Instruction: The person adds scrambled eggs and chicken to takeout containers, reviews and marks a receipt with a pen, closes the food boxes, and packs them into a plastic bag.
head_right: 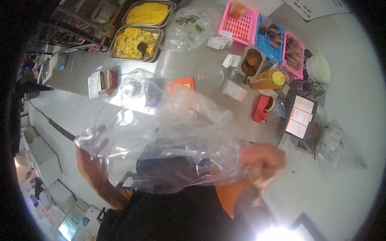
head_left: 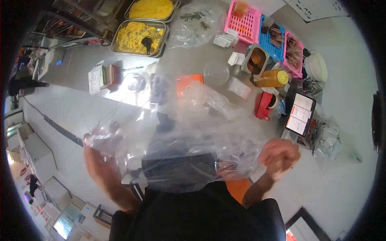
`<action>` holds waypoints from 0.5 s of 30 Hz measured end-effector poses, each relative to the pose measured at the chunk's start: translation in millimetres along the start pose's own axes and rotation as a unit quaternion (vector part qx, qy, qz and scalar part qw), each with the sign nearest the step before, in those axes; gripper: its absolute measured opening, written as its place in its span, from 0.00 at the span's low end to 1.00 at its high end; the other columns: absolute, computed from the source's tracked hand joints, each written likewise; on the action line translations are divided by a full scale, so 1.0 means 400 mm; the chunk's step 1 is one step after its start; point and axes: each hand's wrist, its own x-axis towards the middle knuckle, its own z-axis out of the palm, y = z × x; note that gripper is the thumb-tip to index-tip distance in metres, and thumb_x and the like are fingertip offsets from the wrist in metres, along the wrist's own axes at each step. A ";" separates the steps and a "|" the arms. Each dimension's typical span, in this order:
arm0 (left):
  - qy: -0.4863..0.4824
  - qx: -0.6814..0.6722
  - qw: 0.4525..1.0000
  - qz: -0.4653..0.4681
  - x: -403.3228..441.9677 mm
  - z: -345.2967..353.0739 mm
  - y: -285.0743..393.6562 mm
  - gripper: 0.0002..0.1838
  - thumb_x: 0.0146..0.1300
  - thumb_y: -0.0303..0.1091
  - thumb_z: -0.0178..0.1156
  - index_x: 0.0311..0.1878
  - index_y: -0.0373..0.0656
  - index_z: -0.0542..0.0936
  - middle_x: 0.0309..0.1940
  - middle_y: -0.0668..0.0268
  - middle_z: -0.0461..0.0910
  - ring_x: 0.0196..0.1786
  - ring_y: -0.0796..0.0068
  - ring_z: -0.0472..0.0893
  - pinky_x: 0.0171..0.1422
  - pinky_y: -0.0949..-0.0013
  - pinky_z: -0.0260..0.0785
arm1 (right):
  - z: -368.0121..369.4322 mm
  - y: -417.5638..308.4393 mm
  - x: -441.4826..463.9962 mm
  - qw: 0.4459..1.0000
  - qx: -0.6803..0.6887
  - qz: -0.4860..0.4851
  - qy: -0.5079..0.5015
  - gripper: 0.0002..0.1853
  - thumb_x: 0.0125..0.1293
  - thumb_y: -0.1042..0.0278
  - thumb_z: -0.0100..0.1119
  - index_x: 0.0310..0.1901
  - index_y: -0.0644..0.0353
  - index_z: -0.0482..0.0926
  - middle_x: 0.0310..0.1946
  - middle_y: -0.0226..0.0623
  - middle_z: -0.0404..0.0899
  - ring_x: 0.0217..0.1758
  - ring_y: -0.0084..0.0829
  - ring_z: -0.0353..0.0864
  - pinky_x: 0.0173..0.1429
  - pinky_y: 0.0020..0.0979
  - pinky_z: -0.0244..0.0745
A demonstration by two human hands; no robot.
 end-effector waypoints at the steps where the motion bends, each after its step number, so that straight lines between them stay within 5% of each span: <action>1: -0.003 -0.006 1.000 -0.002 0.024 -0.048 -0.006 0.18 0.76 0.40 0.52 0.54 0.33 0.77 0.49 0.59 0.78 0.46 0.69 0.79 0.48 0.72 0.71 | 0.065 0.059 0.007 0.947 0.023 0.052 0.315 0.13 0.68 0.62 0.65 0.49 0.59 0.79 0.39 0.37 0.84 0.43 0.27 0.84 0.44 0.29 0.78; 2: 0.001 -0.109 0.991 -0.076 0.044 -0.098 -0.013 0.18 0.76 0.42 0.52 0.54 0.33 0.76 0.49 0.58 0.78 0.47 0.67 0.79 0.50 0.71 0.71 | 0.124 0.132 0.033 0.796 0.044 0.096 0.595 0.12 0.68 0.62 0.65 0.47 0.59 0.80 0.38 0.35 0.84 0.41 0.25 0.84 0.45 0.28 0.78; 4: -0.072 -0.199 0.963 -0.165 0.092 -0.216 -0.031 0.17 0.75 0.44 0.51 0.51 0.38 0.71 0.50 0.58 0.76 0.52 0.64 0.77 0.56 0.65 0.72 | 0.156 0.270 0.102 0.883 -0.240 0.229 0.331 0.15 0.69 0.62 0.64 0.51 0.61 0.78 0.42 0.37 0.84 0.44 0.27 0.83 0.47 0.30 0.79; 5: -0.076 -0.206 0.961 -0.167 0.101 -0.230 -0.029 0.17 0.75 0.44 0.51 0.51 0.38 0.71 0.50 0.58 0.76 0.52 0.64 0.77 0.56 0.65 0.72 | 0.236 0.386 0.145 0.879 -0.208 0.305 0.303 0.26 0.66 0.58 0.68 0.60 0.62 0.74 0.52 0.43 0.80 0.53 0.33 0.81 0.55 0.34 0.78; 7: -0.125 -0.208 0.966 -0.087 0.108 -0.240 -0.016 0.16 0.70 0.43 0.57 0.48 0.41 0.68 0.49 0.58 0.74 0.53 0.65 0.76 0.56 0.63 0.72 | 0.379 0.599 0.112 0.883 -0.385 0.217 0.158 0.54 0.53 0.47 0.77 0.76 0.59 0.56 0.64 0.59 0.66 0.69 0.50 0.68 0.70 0.47 0.66; 9: -0.173 -0.251 0.945 -0.116 0.133 -0.268 -0.009 0.18 0.63 0.38 0.62 0.48 0.43 0.66 0.50 0.58 0.72 0.55 0.65 0.75 0.54 0.65 0.71 | 0.543 0.484 0.220 0.801 -0.460 0.368 0.106 0.61 0.46 0.47 0.80 0.77 0.58 0.51 0.63 0.62 0.65 0.69 0.55 0.67 0.69 0.51 0.66; 12: -0.230 -0.166 0.957 -0.065 0.147 -0.280 -0.015 0.23 0.55 0.28 0.66 0.49 0.44 0.64 0.50 0.58 0.70 0.53 0.69 0.73 0.54 0.68 0.69 | 0.569 0.515 0.242 0.748 -0.497 0.427 0.103 0.62 0.42 0.51 0.80 0.76 0.57 0.51 0.62 0.60 0.66 0.68 0.58 0.67 0.69 0.54 0.66; 15: -0.279 -0.030 0.959 -0.031 0.156 -0.279 -0.079 0.33 0.52 0.24 0.72 0.60 0.38 0.68 0.52 0.59 0.73 0.56 0.67 0.75 0.61 0.62 0.69 | 0.497 0.485 0.237 0.791 -0.408 0.438 0.124 0.61 0.41 0.56 0.80 0.75 0.59 0.52 0.62 0.58 0.67 0.67 0.56 0.68 0.69 0.51 0.66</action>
